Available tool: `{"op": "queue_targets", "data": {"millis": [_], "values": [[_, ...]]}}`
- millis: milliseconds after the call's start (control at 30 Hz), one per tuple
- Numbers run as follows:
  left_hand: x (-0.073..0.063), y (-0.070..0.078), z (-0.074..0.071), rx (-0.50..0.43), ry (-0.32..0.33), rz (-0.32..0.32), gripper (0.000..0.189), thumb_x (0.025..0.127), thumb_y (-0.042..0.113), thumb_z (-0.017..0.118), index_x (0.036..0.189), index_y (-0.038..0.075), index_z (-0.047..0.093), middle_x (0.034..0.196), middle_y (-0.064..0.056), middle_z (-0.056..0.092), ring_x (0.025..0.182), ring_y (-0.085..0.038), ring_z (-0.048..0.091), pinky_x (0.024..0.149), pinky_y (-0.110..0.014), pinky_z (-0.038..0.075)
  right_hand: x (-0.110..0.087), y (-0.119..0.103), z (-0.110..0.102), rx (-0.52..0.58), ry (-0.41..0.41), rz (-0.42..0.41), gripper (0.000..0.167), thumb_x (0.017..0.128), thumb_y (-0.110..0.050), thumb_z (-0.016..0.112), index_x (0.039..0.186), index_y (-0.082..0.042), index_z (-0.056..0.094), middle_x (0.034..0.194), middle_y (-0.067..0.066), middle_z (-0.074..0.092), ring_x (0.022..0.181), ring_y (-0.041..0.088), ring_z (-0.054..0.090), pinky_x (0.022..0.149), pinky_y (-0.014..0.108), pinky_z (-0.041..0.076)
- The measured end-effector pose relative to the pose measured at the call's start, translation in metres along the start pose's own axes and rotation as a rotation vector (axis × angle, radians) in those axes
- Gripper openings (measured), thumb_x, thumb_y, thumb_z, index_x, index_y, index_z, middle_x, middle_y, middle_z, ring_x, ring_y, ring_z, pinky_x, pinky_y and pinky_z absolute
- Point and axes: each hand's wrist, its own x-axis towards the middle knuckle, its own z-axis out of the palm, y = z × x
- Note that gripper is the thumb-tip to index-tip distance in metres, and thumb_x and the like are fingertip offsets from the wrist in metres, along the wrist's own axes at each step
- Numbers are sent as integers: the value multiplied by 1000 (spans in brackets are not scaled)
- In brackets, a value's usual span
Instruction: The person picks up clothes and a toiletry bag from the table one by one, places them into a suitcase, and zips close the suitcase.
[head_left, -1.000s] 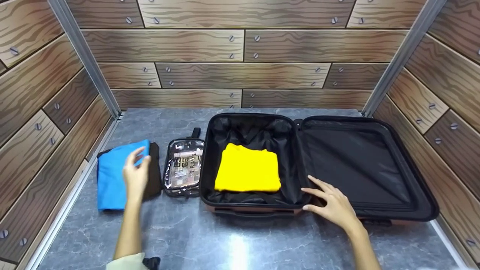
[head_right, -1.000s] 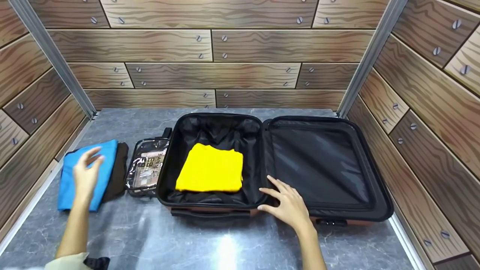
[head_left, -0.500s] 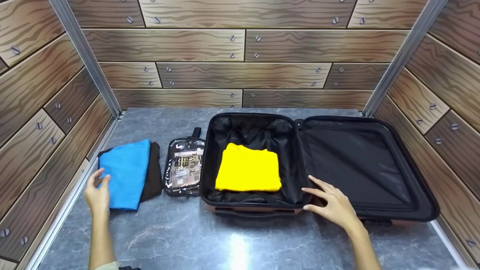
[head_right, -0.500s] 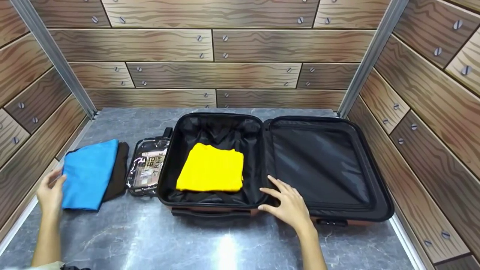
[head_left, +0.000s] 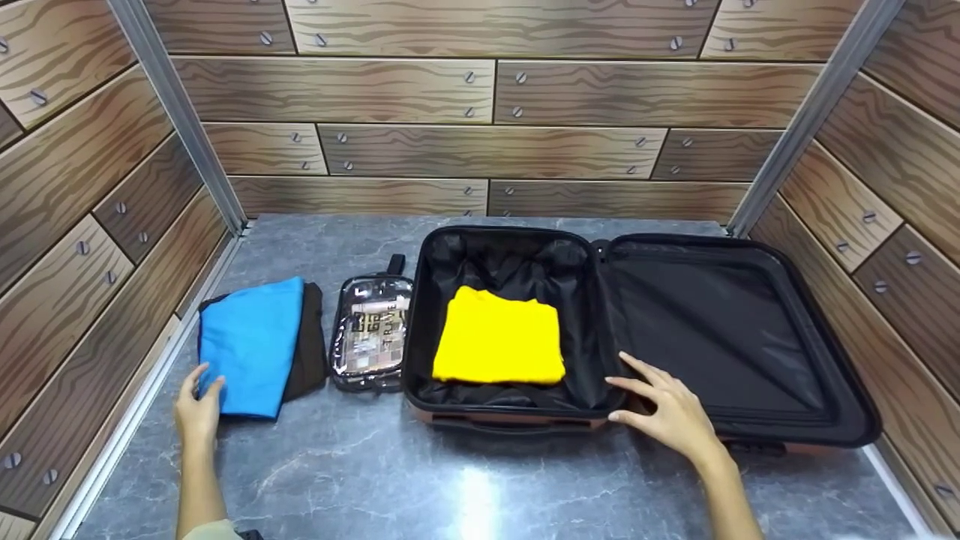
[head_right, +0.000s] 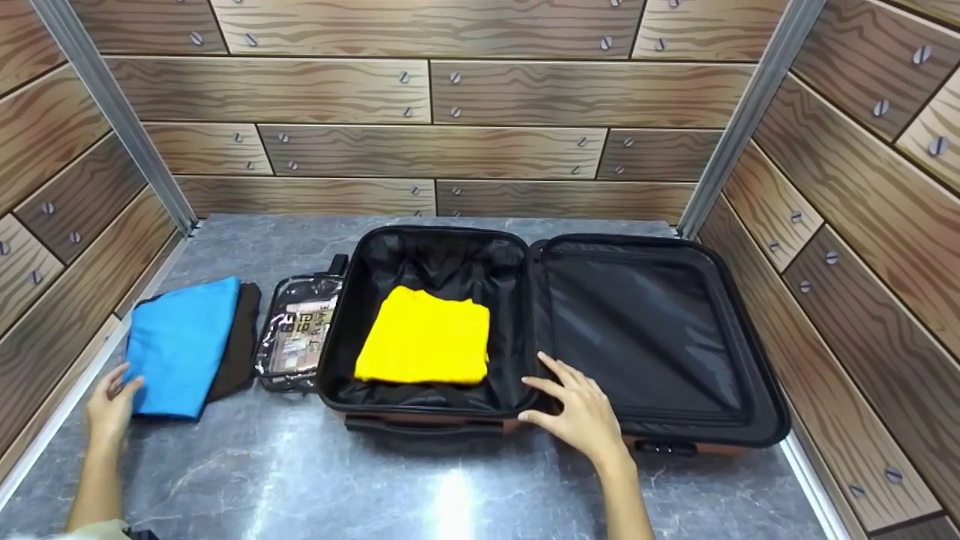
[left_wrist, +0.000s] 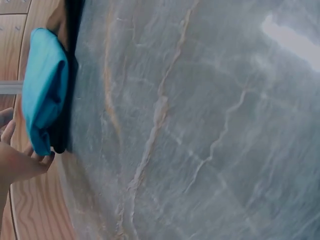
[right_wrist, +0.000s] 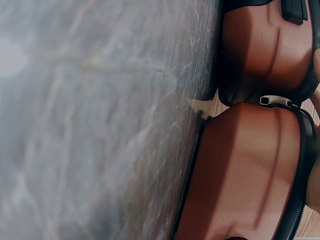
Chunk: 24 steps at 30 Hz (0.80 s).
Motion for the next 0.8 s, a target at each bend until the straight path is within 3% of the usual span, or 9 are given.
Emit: {"op": "queue_targets", "data": {"millis": [167,400,800], "values": [[1,-5,1,17,5,-21,50,95,16,47,141,2,33,145,-24,21,134,-36,15,107,-45,14,0,0,0,7,-4,-1,52,72,-52,70,118,-28,65,140,-5,40,119,26,44,88,51,38],[6,2,7,123,65,53,40,90,8,54,129,-2,49,137,-27,36,128,-40,28,105,-45,21,1,0,-1,-3,2,-4,52,72,-52,70,118,-28,65,140,-5,40,119,26,43,89,51,37],[8,4,10,16,-151,-75,69,86,24,65,143,6,30,149,-22,11,134,-37,9,107,-47,13,0,0,0,-15,6,-3,51,72,-52,70,118,-30,64,140,-5,40,119,25,43,89,50,37]]}}
